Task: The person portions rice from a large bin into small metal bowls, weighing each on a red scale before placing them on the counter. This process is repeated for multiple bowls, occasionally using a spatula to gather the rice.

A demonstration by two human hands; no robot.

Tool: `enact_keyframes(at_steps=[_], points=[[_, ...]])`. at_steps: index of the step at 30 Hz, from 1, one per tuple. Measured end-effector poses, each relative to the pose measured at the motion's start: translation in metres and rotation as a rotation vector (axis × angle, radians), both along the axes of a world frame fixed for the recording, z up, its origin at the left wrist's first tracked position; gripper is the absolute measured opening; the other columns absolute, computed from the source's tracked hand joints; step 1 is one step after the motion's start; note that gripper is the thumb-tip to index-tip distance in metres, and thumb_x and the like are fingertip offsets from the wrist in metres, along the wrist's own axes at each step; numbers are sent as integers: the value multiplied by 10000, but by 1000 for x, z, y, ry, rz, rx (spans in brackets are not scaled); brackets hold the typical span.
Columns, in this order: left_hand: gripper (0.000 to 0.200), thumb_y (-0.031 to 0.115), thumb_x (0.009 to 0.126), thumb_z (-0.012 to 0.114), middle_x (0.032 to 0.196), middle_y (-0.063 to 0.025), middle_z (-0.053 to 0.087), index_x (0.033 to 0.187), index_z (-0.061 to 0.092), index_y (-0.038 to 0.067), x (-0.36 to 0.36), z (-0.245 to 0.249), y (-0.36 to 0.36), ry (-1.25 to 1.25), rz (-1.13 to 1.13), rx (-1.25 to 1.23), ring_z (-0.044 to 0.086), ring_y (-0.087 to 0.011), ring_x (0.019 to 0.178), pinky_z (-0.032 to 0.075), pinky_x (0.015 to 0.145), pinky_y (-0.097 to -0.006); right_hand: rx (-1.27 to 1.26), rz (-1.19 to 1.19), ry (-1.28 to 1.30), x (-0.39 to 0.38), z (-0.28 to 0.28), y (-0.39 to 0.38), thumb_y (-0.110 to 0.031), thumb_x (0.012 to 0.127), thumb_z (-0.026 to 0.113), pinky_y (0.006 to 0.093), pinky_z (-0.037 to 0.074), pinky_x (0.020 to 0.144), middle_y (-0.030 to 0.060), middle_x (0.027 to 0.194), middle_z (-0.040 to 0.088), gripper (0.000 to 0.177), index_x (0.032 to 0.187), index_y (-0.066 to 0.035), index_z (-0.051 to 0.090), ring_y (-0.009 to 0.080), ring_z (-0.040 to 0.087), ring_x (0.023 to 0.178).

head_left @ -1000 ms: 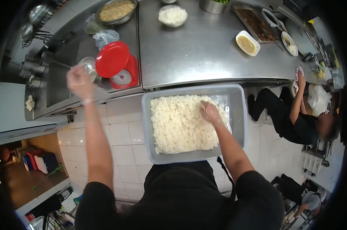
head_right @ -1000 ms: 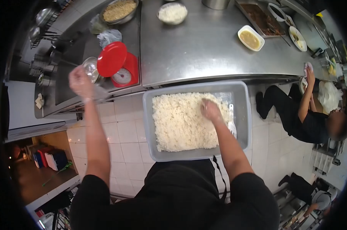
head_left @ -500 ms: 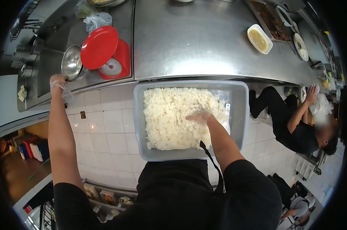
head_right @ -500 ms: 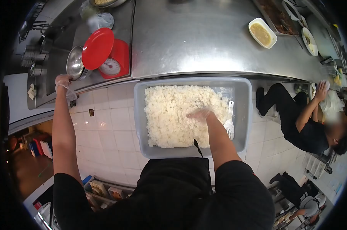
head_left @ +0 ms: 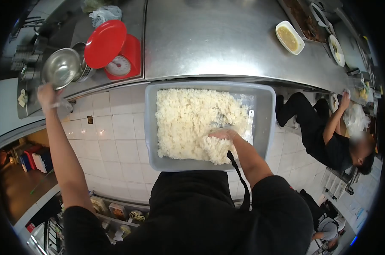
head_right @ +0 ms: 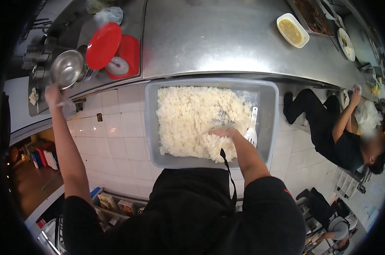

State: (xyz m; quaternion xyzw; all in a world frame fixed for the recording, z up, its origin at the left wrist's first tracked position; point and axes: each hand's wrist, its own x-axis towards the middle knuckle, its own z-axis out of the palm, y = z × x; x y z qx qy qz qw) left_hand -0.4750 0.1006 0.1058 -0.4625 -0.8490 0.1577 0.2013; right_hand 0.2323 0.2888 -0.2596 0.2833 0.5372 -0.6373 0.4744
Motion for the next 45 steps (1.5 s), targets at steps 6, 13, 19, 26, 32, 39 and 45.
enact_keyframes(at_steps=[6, 13, 19, 26, 32, 39, 45], points=[[525, 176, 893, 508, 1245, -200, 495, 1346, 369, -51, 243, 26, -47, -1156, 318, 1078, 584, -270, 1053, 584, 691, -341, -133, -220, 90, 22, -36, 11, -446, 927, 461, 331, 323, 1028, 43, 1406, 428, 578, 1397, -114, 415, 193, 379, 1278], [514, 60, 875, 521, 1141, -182, 542, 1351, 367, -60, 436, -161, -20, -1765, 599, 556, 544, -262, 1073, 490, 913, -403, -70, -271, 309, -13, 82, 51, -368, 912, 499, 377, 290, 1080, 134, 1443, 365, 627, 1416, -33, 334, 275, 346, 1322], [210, -20, 790, 511, 897, -72, 552, 985, 498, 57, 491, -228, 39, -2243, 442, 512, 598, -194, 742, 603, 562, -400, 337, -243, 577, -75, 160, 35, -300, 900, 532, 417, 262, 1125, 212, 1475, 311, 684, 1432, 36, 265, 344, 318, 1359], [170, -38, 788, 499, 889, -85, 558, 928, 479, 56, 478, -183, 54, -2249, 619, 659, 620, -233, 730, 596, 522, -500, 851, -314, 469, -64, 215, -37, -248, 909, 548, 447, 339, 1080, 313, 1457, 260, 594, 1405, 12, 350, 416, 399, 1290], [209, -45, 772, 493, 870, -103, 574, 953, 461, 55, 477, -178, 55, -2157, 487, 570, 640, -271, 702, 594, 544, -527, 1403, -59, 681, -70, 166, -48, -66, 736, 598, 448, 476, 897, 310, 1252, 470, 540, 1273, -72, 536, 388, 585, 1030], [226, -32, 777, 517, 952, -150, 547, 979, 454, 47, 465, -170, 52, -2209, 671, 711, 635, -331, 825, 595, 557, -539, 1036, -709, 779, -51, 183, 0, -47, 709, 718, 346, 512, 893, 170, 1067, 662, 325, 1033, -41, 690, 298, 629, 1012], [244, -16, 793, 540, 934, -131, 562, 1001, 438, 63, 450, -193, 29, -2143, 654, 763, 648, -325, 786, 603, 534, -496, 949, 107, 421, -1, 213, -21, -260, 837, 626, 422, 368, 1059, 208, 1295, 532, 479, 1283, -103, 550, 356, 483, 1227]])
